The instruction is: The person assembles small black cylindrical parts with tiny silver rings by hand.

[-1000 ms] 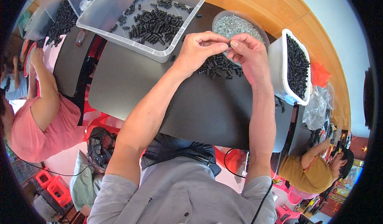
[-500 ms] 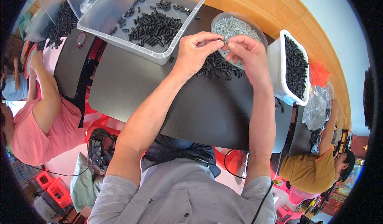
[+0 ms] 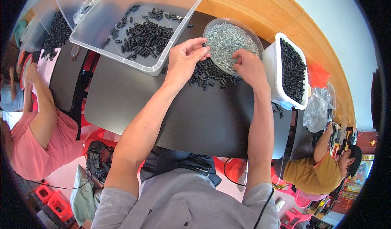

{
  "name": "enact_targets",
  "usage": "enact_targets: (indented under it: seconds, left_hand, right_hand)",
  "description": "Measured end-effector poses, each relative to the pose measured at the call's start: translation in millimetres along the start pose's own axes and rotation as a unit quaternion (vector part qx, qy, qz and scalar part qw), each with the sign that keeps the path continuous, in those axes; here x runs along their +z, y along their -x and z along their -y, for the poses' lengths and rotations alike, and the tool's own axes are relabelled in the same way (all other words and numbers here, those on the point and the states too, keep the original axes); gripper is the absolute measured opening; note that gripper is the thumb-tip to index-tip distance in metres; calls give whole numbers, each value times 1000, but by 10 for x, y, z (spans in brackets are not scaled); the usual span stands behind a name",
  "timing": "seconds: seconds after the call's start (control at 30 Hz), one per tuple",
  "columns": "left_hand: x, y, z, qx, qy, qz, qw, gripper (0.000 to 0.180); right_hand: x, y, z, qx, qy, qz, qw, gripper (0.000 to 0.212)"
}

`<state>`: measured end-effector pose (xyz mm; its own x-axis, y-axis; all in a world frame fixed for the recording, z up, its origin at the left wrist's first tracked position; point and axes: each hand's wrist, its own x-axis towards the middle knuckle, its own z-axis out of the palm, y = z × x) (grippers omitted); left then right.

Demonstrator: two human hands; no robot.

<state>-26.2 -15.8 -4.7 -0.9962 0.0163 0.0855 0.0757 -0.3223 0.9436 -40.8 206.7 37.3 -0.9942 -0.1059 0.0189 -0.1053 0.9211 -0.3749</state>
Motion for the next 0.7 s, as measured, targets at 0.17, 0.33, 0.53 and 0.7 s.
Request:
enact_targets:
  seconds: [0.17,0.33,0.53,0.7]
  left_hand:
    - [3,2,9,-4,1,-4,1000,28]
    - [-1,-4,50,-17,4,34,999,25]
    - [26,28,75,-29,0,54,998,26]
    - [24,29,127,-2,-46,68,997,25]
  right_hand:
    - [75,-69,-73,14,-24,-37,999,12]
    - [50,-107,-164,-7,-138,-47,989,12]
    - [-32,-100,-96,20,-218,-14,976,14]
    - [-34,-96,-96,4,-260,-15,965,14]
